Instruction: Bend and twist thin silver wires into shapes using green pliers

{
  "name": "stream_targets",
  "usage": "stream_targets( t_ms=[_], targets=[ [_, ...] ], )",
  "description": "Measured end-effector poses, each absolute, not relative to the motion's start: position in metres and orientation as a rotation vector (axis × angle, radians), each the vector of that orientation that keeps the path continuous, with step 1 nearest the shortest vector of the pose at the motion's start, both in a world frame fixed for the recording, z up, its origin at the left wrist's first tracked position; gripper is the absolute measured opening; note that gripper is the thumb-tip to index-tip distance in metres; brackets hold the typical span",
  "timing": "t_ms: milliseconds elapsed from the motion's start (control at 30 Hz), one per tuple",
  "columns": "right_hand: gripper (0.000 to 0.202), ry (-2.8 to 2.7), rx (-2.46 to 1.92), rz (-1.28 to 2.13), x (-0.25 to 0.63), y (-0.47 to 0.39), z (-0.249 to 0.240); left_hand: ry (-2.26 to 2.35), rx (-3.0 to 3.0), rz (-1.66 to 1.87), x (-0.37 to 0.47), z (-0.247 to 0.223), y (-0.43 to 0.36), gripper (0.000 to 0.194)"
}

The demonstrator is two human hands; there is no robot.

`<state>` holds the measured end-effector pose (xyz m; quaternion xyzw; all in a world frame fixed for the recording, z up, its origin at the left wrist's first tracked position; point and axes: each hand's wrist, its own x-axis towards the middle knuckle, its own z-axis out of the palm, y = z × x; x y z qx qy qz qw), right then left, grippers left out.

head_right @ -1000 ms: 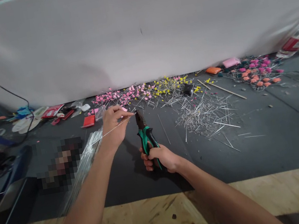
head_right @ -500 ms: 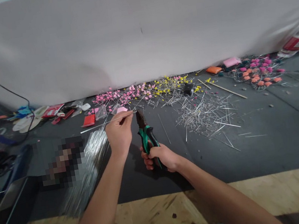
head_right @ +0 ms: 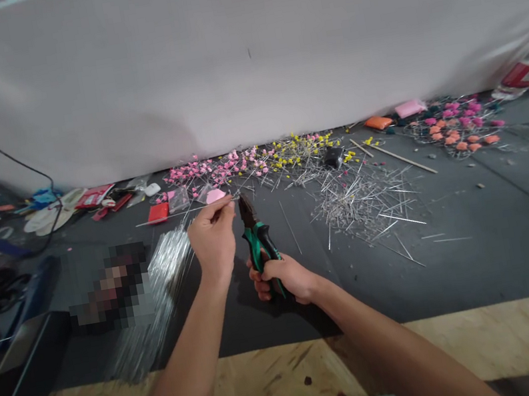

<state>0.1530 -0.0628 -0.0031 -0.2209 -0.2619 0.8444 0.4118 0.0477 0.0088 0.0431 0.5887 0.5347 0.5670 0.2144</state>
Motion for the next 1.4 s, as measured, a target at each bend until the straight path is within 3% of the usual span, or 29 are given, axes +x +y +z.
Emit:
stream_targets(
  t_ms=[1400],
  targets=[
    [0.028,-0.668,-0.587,2.151,0.154,-0.063,-0.004,1.318,1.071,1.653,0.056,0.045,0.004,0.028]
  ],
)
